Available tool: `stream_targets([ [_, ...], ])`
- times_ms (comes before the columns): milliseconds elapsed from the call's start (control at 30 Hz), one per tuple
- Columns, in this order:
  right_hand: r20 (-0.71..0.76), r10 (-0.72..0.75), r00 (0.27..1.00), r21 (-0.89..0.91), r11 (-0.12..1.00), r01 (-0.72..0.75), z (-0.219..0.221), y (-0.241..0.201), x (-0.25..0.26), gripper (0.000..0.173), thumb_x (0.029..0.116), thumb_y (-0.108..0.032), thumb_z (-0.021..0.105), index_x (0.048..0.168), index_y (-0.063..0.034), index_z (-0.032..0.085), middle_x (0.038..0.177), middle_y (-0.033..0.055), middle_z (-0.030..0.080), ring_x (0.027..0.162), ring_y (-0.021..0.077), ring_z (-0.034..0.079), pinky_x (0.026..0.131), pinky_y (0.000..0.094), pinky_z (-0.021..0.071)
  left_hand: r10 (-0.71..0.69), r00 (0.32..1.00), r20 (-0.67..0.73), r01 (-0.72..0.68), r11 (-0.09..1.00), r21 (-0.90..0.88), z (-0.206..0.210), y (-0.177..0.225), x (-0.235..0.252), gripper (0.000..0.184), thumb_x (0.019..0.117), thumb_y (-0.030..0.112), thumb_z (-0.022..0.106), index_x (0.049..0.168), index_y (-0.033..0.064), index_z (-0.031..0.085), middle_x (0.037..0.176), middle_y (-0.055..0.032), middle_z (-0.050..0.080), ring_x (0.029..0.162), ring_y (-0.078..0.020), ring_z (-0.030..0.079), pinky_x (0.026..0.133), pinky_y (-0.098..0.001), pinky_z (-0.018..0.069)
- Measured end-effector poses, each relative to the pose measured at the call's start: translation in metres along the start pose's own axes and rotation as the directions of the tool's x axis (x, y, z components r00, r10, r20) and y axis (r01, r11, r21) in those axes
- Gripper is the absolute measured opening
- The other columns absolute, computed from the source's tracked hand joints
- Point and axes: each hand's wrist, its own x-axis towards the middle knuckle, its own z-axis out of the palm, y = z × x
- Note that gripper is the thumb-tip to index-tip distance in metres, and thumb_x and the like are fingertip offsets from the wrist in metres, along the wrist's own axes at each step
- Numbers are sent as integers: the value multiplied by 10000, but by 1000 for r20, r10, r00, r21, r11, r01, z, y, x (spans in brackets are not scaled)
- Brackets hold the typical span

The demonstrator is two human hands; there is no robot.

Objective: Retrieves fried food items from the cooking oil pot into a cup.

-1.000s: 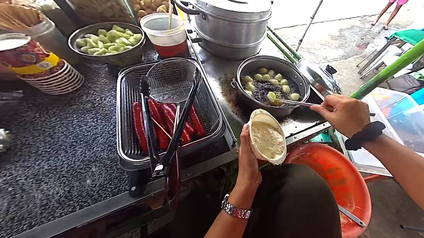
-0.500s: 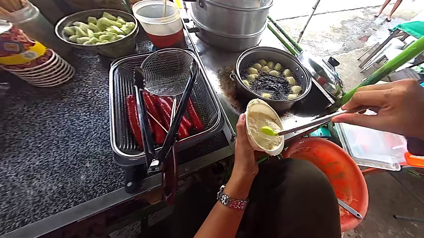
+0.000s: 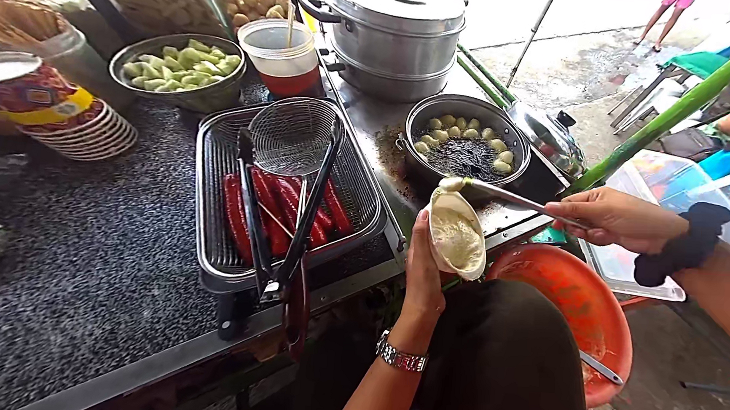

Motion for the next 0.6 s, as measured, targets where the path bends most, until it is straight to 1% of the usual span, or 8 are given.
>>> stream_targets([
  [33, -73, 4, 997, -10, 1000, -4, -5, 2, 11, 314, 1070, -253, 536, 862, -75, 690, 554, -61, 509, 380, -26, 315, 352, 134, 245, -16, 1000, 5, 16, 1000, -12, 0, 0, -1, 555, 1075, 559, 316, 1404, 176, 548, 1184, -144, 685, 1032, -268, 701, 776, -443, 610],
  [100, -291, -187, 938, -354, 932, 76, -11, 7, 32, 311, 1017, -281, 646, 766, -98, 667, 555, -51, 552, 424, 22, 367, 413, 217, 286, -53, 999, 1, 53, 998, -30, 1, 1, -4, 569, 1074, 572, 297, 1397, 176, 548, 1153, -140, 695, 987, -259, 715, 742, -423, 617],
  [167, -336, -478, 811, -720, 686, 106, -10, 11, 44, 379, 968, -340, 728, 793, -8, 675, 673, 124, 605, 630, 280, 566, 614, 517, 431, -83, 997, -4, 83, 995, -47, 3, 2, -6, 576, 1077, 572, 283, 1392, 172, 550, 1126, -148, 705, 944, -266, 727, 706, -416, 621],
  [200, -287, -612, 737, -839, 532, 115, -8, 16, 47, 410, 974, -366, 713, 827, 15, 674, 729, 187, 642, 695, 379, 643, 624, 601, 471, -87, 996, -8, 87, 995, -51, 4, 3, -6, 573, 1077, 573, 281, 1387, 175, 551, 1120, -146, 708, 937, -265, 730, 694, -412, 622],
  [267, -100, -825, 556, -970, 206, 131, -6, 25, 55, 418, 999, -333, 647, 824, 47, 631, 766, 229, 637, 700, 441, 673, 543, 589, 482, -86, 996, -9, 86, 995, -50, 4, 4, -6, 571, 1074, 581, 273, 1399, 196, 542, 1140, -139, 707, 956, -264, 731, 693, -413, 626],
  [333, 41, -896, 442, -993, 15, 121, -6, 29, 60, 398, 1018, -291, 601, 828, 58, 629, 785, 240, 644, 722, 447, 683, 530, 549, 499, -91, 996, -10, 90, 995, -44, 3, 4, -5, 568, 1070, 589, 275, 1421, 219, 526, 1182, -141, 695, 994, -276, 722, 715, -431, 622],
  [433, 110, -912, 394, -991, -73, 109, -5, 29, 60, 359, 1029, -252, 575, 851, 50, 649, 798, 229, 647, 741, 440, 677, 549, 528, 505, -89, 996, -14, 88, 995, -40, 6, 7, -4, 587, 1064, 607, 259, 1418, 221, 523, 1185, -137, 697, 988, -281, 726, 706, -433, 625],
  [600, 110, -923, 369, -993, -84, 86, -3, 28, 64, 312, 1015, -228, 597, 851, 29, 665, 797, 204, 654, 741, 416, 675, 559, 509, 506, -70, 997, -22, 68, 995, -69, 9, 7, -4, 573, 1081, 566, 241, 1402, 184, 524, 1172, -137, 701, 986, -277, 727, 699, -435, 626],
])
